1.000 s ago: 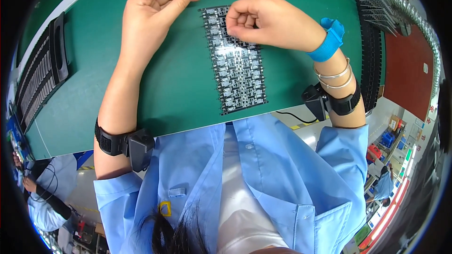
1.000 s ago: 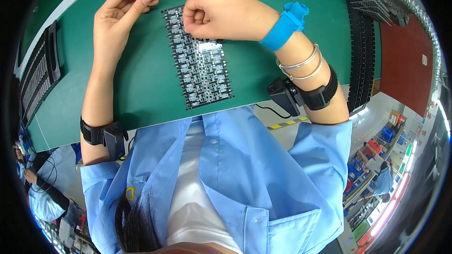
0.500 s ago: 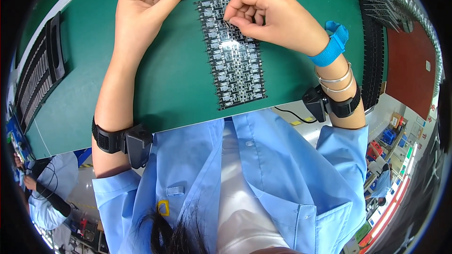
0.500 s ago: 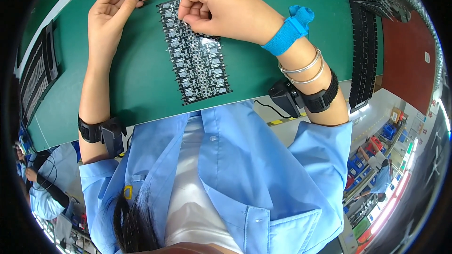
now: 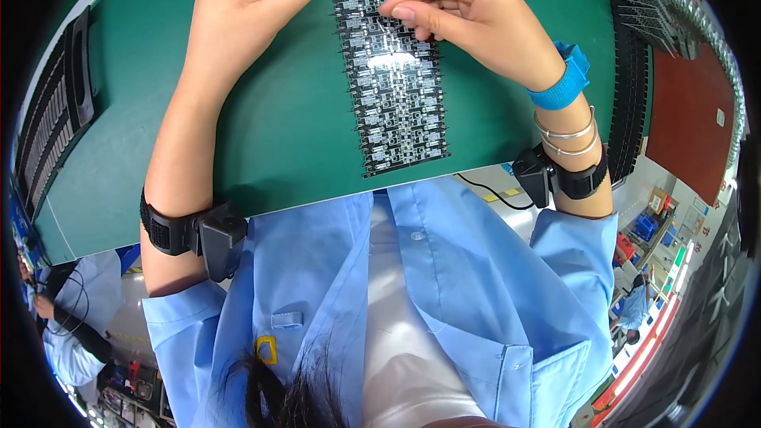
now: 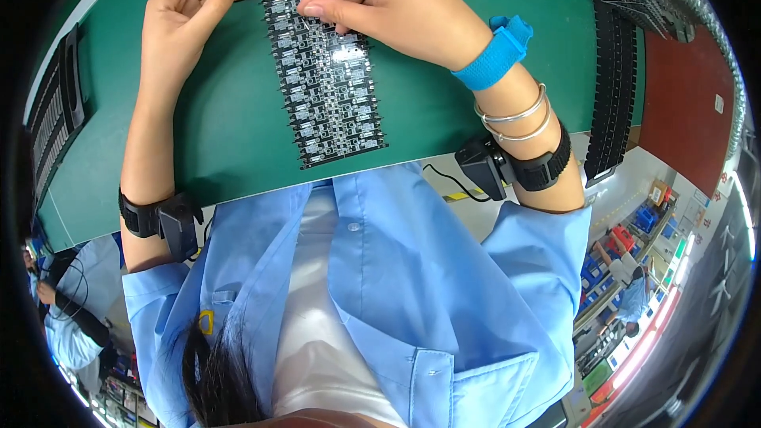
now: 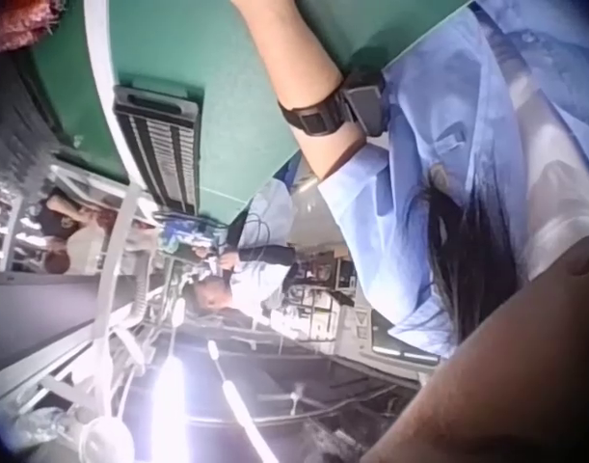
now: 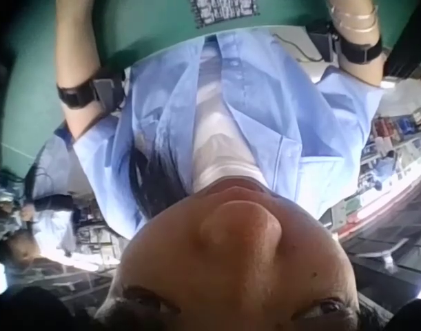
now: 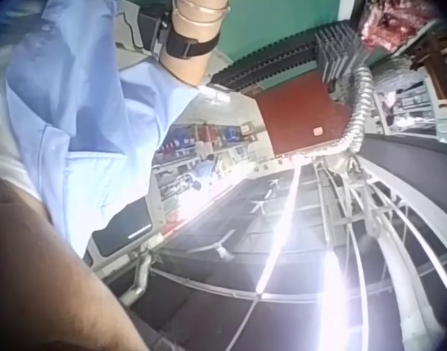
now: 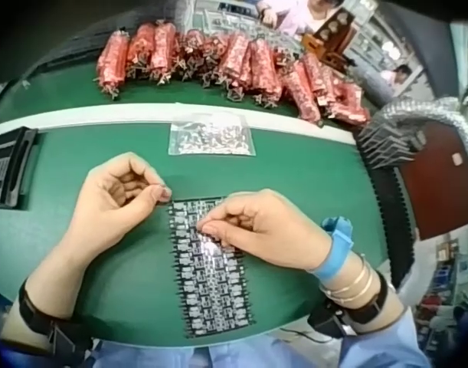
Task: The person picks up small metal components from a plastic bag and inserts them one by one into a circuit board. After filling the board, they place it onto a black tray and set the tray into a storage rack.
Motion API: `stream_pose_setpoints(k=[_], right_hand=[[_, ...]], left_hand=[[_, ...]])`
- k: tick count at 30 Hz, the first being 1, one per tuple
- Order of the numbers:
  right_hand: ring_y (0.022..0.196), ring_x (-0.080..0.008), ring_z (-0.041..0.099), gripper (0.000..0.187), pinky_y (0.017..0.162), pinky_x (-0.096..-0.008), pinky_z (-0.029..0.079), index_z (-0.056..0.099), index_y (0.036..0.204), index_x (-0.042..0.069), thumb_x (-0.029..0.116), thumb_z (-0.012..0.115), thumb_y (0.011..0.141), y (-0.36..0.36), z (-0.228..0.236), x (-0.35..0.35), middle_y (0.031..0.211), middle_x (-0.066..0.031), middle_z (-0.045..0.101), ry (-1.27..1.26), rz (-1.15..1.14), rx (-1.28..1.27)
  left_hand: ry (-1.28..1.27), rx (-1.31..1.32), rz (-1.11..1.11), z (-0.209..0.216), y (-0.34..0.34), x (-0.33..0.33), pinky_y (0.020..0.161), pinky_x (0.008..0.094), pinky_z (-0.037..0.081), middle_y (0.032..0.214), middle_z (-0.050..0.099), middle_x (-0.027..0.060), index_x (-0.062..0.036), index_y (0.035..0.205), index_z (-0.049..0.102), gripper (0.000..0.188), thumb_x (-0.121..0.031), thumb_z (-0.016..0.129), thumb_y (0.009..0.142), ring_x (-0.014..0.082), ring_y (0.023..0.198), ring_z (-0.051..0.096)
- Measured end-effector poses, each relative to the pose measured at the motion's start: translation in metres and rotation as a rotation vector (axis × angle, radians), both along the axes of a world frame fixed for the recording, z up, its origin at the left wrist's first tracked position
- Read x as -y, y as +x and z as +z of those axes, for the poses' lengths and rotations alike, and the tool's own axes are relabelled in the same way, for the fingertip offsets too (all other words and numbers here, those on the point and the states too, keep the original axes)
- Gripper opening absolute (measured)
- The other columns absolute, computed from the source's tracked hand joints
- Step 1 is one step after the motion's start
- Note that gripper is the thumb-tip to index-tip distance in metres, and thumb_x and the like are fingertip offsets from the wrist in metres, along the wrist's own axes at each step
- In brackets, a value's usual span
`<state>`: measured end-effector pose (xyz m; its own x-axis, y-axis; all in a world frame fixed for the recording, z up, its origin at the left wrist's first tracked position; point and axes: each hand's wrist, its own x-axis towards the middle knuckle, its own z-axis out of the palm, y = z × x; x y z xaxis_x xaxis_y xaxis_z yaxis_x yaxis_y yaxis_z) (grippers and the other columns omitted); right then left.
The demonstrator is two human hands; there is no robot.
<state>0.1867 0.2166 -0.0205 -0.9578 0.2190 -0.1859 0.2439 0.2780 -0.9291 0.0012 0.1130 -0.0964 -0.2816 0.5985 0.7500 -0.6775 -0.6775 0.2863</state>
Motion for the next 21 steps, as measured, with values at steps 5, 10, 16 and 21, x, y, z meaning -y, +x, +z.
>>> stream_pose_setpoints(k=[5,10,16,21], right_hand=[[0.075,-0.0066,0.056,0.019,0.069,-0.0207,0.049,0.066,0.106,-0.001,0.011,0.059,0.092,0.003,0.009,-0.005,0.093,-0.0023,0.066,0.094,0.039,0.006],[0.077,-0.0069,0.058,0.018,0.069,-0.0202,0.049,0.068,0.104,-0.001,0.009,0.061,0.091,0.023,0.006,-0.011,0.093,-0.0032,0.067,0.079,-0.077,0.021],[0.079,-0.0075,0.061,0.018,0.071,-0.0199,0.050,0.068,0.104,-0.001,0.006,0.064,0.088,0.027,-0.006,-0.013,0.096,-0.0043,0.068,-0.016,-0.183,0.052],[0.082,-0.0083,0.061,0.018,0.071,-0.0206,0.050,0.068,0.104,-0.001,0.006,0.065,0.087,0.028,-0.006,-0.009,0.096,-0.0043,0.067,0.034,-0.158,-0.011]], left_hand=[[-0.035,-0.112,0.115,0.014,0.002,0.010,0.078,0.0220,0.048,0.088,0.063,0.0036,-0.0005,0.092,0.056,0.009,0.003,0.061,0.086,0.0079,0.083,0.059],[-1.040,-0.772,0.494,0.069,0.007,0.044,0.077,0.0215,0.048,0.089,0.063,0.0031,-0.0011,0.089,0.060,0.006,0.003,0.062,0.085,0.0074,0.082,0.059],[-0.946,-1.033,0.694,0.069,0.007,0.052,0.080,0.0246,0.049,0.095,0.067,0.0060,0.0009,0.094,0.062,0.007,-0.003,0.062,0.088,0.0130,0.090,0.063],[-0.919,-1.338,0.706,0.091,0.050,0.077,0.078,0.0280,0.049,0.093,0.066,0.0059,-0.0027,0.086,0.062,0.008,0.001,0.065,0.080,0.0193,0.088,0.064]])
